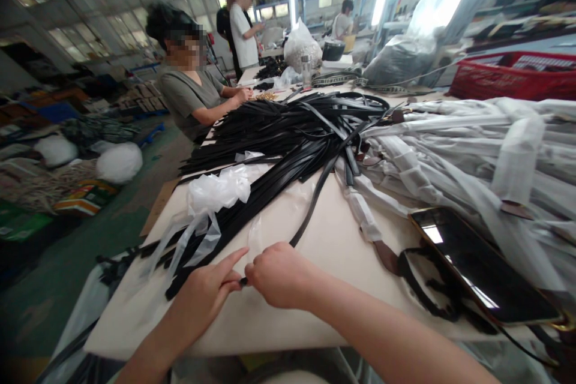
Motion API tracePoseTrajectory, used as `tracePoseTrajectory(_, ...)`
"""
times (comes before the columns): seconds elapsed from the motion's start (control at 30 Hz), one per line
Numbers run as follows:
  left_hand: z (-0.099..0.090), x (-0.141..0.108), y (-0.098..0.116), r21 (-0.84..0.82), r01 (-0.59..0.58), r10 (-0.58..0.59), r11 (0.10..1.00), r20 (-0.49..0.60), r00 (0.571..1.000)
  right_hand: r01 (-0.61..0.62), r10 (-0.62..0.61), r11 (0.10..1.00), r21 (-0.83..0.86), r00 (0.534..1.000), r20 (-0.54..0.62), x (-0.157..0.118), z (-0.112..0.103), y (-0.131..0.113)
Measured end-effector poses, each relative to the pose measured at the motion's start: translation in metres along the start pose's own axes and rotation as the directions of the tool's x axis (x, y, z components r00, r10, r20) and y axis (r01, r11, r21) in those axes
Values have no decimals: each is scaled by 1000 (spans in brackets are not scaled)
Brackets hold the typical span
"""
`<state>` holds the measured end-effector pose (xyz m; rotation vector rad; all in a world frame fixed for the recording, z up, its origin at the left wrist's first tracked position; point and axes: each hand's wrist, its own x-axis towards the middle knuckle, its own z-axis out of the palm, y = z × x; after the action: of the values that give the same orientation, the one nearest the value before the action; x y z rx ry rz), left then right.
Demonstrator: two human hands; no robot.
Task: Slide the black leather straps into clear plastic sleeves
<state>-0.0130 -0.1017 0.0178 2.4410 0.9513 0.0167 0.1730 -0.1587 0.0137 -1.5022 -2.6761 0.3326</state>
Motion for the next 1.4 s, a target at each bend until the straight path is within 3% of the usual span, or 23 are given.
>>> tracePoseTrajectory(0.1,-2,-1,-4,-13,15,-15,1000,-40,999,-18,19,999,29,999,-43,1,0,4)
tracePoseTrajectory(0.23,-11,-7,-18,-7,133,-133,991,-121,984,-136,137,991,11,986,-97,0,-5,22)
tracePoseTrajectory(0.47,-1,-6,-5,-2,44,-44,999,-107,993,74,-70,997,23,988,-136,5,8,8)
tracePoseTrajectory(0.63,-18,-17,-21,51,157,-147,986,-157,977,-70,74,997,29,979,-191,2,1,24)
tracePoseTrajectory(0.73,-20,-19,-23,68,157,-142,985,-194,971,-32,45,998,61,975,-216,3,1,23)
tracePoseTrajectory(0.93,1,-12,0,29,26,-19,999,-212,977,95,-72,992,78,963,-259,10,14,2)
tracePoseTrajectory(1.07,-13,-19,-13,32,125,-114,992,-233,966,-20,43,996,86,963,-267,2,1,19)
tracePoseTrajectory(1.17,-18,-23,-18,48,184,-166,982,-254,953,-15,43,994,108,964,-263,1,-3,21)
tracePoseTrajectory(1.3,0,-16,-3,72,63,-44,995,-242,969,61,-27,990,126,967,-252,9,10,2)
tracePoseTrajectory(1.4,7,-14,-1,88,30,-12,996,-198,980,64,-34,988,140,979,-202,10,15,2)
